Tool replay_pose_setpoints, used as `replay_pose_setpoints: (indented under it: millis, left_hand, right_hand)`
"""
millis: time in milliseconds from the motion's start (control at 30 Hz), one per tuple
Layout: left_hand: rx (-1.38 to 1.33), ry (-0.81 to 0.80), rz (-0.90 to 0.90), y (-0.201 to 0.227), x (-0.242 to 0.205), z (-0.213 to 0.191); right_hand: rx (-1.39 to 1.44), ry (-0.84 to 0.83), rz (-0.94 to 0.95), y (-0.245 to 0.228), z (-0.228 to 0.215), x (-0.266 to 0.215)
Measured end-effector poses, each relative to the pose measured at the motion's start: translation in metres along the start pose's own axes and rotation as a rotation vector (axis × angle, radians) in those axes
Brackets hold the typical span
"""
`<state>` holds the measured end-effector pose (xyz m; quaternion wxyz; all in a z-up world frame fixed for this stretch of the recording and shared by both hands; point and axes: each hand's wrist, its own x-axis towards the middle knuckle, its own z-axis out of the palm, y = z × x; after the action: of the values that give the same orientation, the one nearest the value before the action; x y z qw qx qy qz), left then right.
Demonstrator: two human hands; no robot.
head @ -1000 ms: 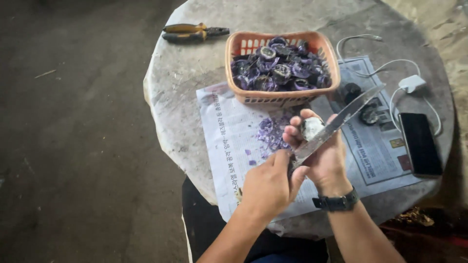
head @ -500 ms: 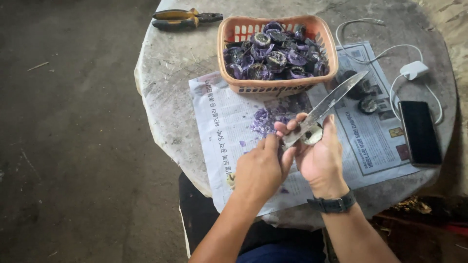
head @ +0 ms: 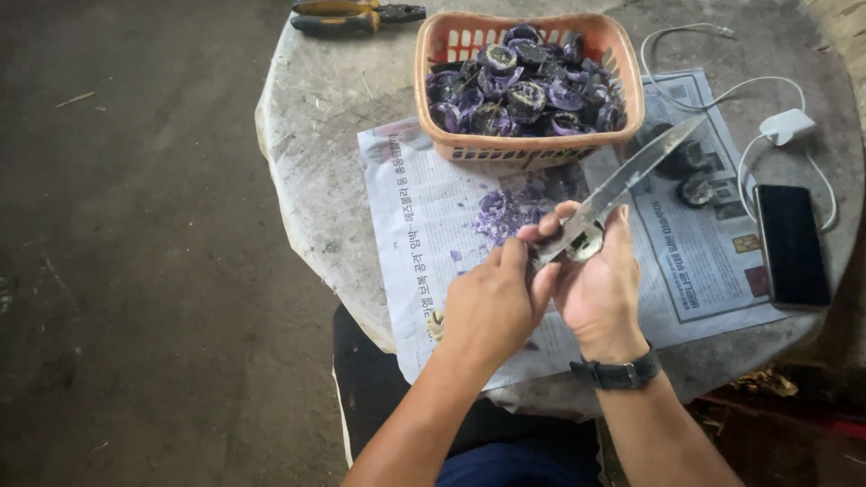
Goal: Scraping excess purple material from small circular objects using a knife over a newspaper-covered table.
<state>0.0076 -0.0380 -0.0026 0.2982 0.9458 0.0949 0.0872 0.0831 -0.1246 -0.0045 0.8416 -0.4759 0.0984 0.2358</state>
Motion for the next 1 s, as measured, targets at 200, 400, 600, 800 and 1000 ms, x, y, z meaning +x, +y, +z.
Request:
replay_pose_setpoints:
  millis: [200,400,600,800,1000]
  left_hand:
    - [-0.078,-0.080,0.064,0.019,-0.011,-0.020]
    - [0.006,-0.005,-0.003,0.002,0.002,-0.011]
    - [-0.088,-0.101,0.035,0.012,-0.009,-0.013]
    - [-0.100,-0.036,-0.007,0.007,0.001,-0.023]
    - [-0.134,-0.057,0.043,0.007,-0.001,-0.019]
  right_hand:
    - [0.067,-0.039,-0.038,-0.003,0.002,-0.001]
    - [-0.051,-0.025,-0.079,0.008,-0.003,0.011]
    - [-0.064,0.013,-0.108,-0.004,0.021,-0.009]
    - [-0.092,0.013,-0.148,0.005,0.022,0.001]
    - [-0.178,0.017,-0.139,-0.001,0.023,-0.004]
